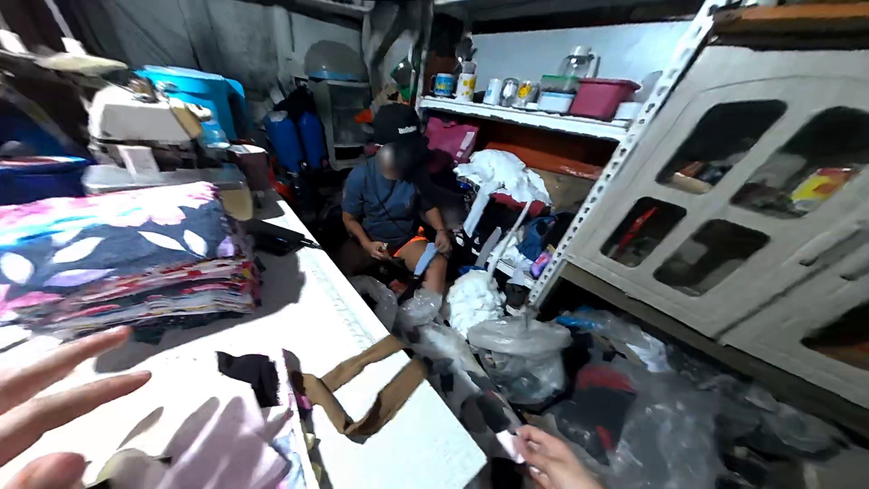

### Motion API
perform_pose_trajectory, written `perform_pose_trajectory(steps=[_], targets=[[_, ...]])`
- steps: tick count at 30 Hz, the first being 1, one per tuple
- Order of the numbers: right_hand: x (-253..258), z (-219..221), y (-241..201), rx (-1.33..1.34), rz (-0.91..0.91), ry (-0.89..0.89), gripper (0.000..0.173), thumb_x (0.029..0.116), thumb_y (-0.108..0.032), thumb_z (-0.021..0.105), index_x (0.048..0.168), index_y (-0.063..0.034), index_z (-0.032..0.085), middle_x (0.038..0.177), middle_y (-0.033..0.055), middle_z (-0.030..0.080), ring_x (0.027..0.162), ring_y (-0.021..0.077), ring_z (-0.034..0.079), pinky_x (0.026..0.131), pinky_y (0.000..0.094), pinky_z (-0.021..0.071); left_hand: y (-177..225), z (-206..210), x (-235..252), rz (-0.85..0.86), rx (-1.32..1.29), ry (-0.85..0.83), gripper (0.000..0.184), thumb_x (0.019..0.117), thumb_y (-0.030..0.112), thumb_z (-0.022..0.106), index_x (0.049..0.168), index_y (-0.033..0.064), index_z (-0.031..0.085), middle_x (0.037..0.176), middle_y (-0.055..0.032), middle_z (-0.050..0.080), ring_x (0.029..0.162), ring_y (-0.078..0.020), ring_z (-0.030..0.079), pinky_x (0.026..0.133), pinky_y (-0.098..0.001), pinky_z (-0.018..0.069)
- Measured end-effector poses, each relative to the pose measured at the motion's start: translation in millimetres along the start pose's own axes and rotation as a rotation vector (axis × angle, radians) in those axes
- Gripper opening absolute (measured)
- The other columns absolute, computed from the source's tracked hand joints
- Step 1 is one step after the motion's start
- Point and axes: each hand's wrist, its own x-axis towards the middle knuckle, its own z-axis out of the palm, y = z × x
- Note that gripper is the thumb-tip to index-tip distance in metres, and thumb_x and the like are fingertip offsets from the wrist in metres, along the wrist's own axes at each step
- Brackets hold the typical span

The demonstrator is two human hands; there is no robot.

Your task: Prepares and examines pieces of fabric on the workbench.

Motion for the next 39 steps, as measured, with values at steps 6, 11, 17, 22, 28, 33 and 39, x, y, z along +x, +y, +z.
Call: perform_pose_trajectory(steps=[6, 11, 17, 22, 28, 33, 39], targets=[[-21.3, 19.4, -162.4, 0.239, -0.510, -0.320, 0.031, 0.0986, 0.002, 0.053, 0.099, -0.0241, 0.069, 0.088, -0.0151, 0.074, 0.076, -0.0052, 0.068, 0.070, 0.0147, 0.0568, -1.5, -10.2, 8.9, -0.184, -0.198, 0.241, 0.032, 0.1034, 0.032, 0.055, 0.114, 0.0079, 0.073, 0.119, -0.0008, 0.072, 0.113, -0.0082, 0.067, 0.098, -0.0305, 0.0562], [-43.1, 94.1, -256.2, 0.293, -0.730, -0.693, 0.013, 0.0984, -0.014, 0.064, 0.099, -0.0241, 0.072, 0.091, -0.0118, 0.074, 0.082, -0.0017, 0.069, 0.075, 0.0183, 0.0594, 40.8, -21.5, 15.7, -0.344, -0.545, 0.080, 0.036, 0.1032, 0.036, 0.056, 0.125, 0.0092, 0.068, 0.123, -0.0003, 0.070, 0.113, -0.0123, 0.068, 0.095, -0.0319, 0.0588], [-75.5, 178.5, -286.4, 0.419, -0.560, -0.860, 0.012, 0.0991, 0.000, 0.058, 0.100, -0.0099, 0.064, 0.089, -0.0054, 0.071, 0.083, 0.0047, 0.072, 0.079, 0.0254, 0.0627, 42.9, -25.9, 8.6, -0.439, -0.976, -0.151, 0.055, 0.0918, 0.005, 0.066, 0.142, 0.0104, 0.045, 0.119, 0.0080, 0.067, 0.106, -0.0023, 0.067, 0.092, -0.0234, 0.0578], [-57.9, 187.5, -250.2, -0.036, -0.685, -0.794, 0.020, 0.0955, 0.000, 0.062, 0.116, 0.0028, 0.062, 0.099, 0.0058, 0.068, 0.081, 0.0074, 0.068, 0.075, 0.0260, 0.0595, 19.9, -27.6, 2.5, -0.642, -0.722, -0.142, 0.036, 0.0853, -0.004, 0.069, 0.118, 0.0090, 0.063, 0.101, 0.0042, 0.072, 0.089, -0.0028, 0.070, 0.079, -0.0221, 0.0591], [-51.1, 185.3, -230.9, -0.358, -0.866, -0.655, 0.017, 0.0947, 0.001, 0.061, 0.110, 0.0049, 0.069, 0.099, 0.0168, 0.072, 0.085, 0.0213, 0.070, 0.077, 0.0347, 0.0569, 0.4, -23.8, -1.7, -0.532, -0.373, -0.350, 0.041, 0.0889, 0.005, 0.072, 0.129, 0.0035, 0.063, 0.105, -0.0099, 0.070, 0.094, -0.0141, 0.067, 0.086, -0.0346, 0.0554], [-47.1, 180.5, -232.0, -0.345, -0.947, -0.647, 0.018, 0.0991, -0.008, 0.061, 0.106, 0.0038, 0.071, 0.099, 0.0166, 0.071, 0.086, 0.0194, 0.069, 0.076, 0.0305, 0.0562, 4.5, -37.9, 6.5, -0.433, -0.357, -0.311, 0.023, 0.0898, 0.001, 0.069, 0.113, 0.0050, 0.068, 0.096, -0.0020, 0.069, 0.085, -0.0056, 0.064, 0.077, -0.0262, 0.0538], [-33.6, 175.7, -230.4, -0.260, -0.909, -0.618, 0.019, 0.0997, -0.011, 0.061, 0.108, 0.0024, 0.071, 0.100, 0.0126, 0.070, 0.082, 0.0106, 0.067, 0.074, 0.0245, 0.0557, 33.0, -32.2, 32.4, -0.487, -0.677, -0.109, 0.016, 0.0906, -0.005, 0.060, 0.091, 0.0109, 0.065, 0.086, 0.0106, 0.064, 0.080, 0.0038, 0.061, 0.073, -0.0170, 0.0530]])
